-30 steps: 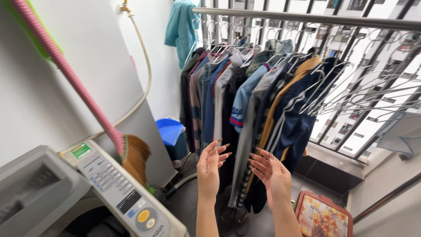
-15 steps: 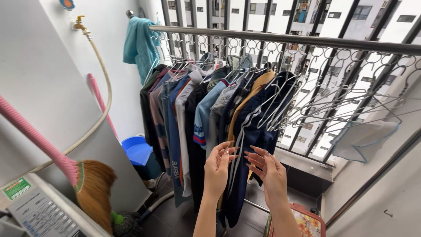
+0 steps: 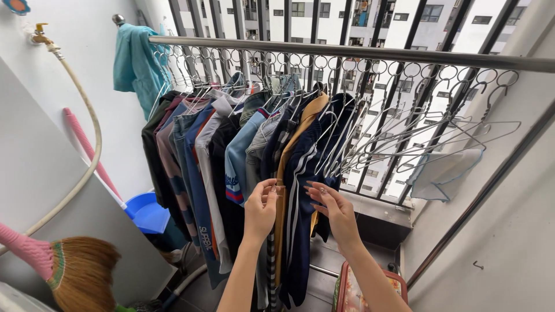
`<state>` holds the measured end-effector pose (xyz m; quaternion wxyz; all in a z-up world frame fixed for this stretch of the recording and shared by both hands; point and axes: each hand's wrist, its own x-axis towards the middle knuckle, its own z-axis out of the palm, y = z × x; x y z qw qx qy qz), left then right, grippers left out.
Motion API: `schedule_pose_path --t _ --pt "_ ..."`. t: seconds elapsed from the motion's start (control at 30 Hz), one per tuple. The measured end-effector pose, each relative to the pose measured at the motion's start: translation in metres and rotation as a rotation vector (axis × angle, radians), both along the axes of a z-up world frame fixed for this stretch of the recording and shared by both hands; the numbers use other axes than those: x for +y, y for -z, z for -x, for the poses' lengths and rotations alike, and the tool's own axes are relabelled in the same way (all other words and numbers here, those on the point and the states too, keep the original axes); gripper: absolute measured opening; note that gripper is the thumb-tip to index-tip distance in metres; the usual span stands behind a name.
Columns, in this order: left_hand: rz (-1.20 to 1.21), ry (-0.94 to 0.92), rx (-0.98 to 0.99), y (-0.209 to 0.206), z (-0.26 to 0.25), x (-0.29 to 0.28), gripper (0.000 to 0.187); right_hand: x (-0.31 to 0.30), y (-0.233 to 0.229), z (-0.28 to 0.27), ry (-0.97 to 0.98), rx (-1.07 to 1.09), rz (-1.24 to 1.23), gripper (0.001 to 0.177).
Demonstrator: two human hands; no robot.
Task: The person removes several garments from a balcony clothes rack, including a green shirt, a navy shirt, an orange shirt, and a checkered shirt. They place each item into a top-loading washing machine and arrange them inside the drum.
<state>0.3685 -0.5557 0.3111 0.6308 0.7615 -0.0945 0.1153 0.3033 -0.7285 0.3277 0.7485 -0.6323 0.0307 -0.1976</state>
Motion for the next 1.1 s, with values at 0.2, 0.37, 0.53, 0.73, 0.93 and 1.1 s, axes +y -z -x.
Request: schedule_pose_path --t 0.2,0.37,0.53,0.73,0.93,1.1 --pt "-0.05 0.075 -0.058 -0.023 -0.019 -0.011 0.03 -0.014 -0.002 -0.032 0.018 -0.05 0.102 0.039" --pt "-0.107 0.091 -0.096 -0.027 -0.041 -0.013 0.032 -0.012 -0.016 -0.055 0.041 -0.056 0.094 0.043" --pt "-0.263 0.114 -0.151 -0.019 -0.073 -0.017 0.034 -0.017 -0.024 -0.09 0.083 -0.064 0.058 0.05" --pt "-0.427 0.167 -0.185 -0.014 -0.104 -0.019 0.039 -0.025 -0.045 -0.132 0.119 -0.082 -0.059 0.057" --pt "-0.613 0.192 -0.247 -0.002 -0.13 -0.024 0.045 -0.028 -0.03 -0.175 0.131 -0.028 -0.023 0.064" --pt "-0.699 0.211 -0.419 0.012 -0.142 -0.03 0.03 -0.038 -0.019 -0.196 0.14 0.013 0.19 0.072"
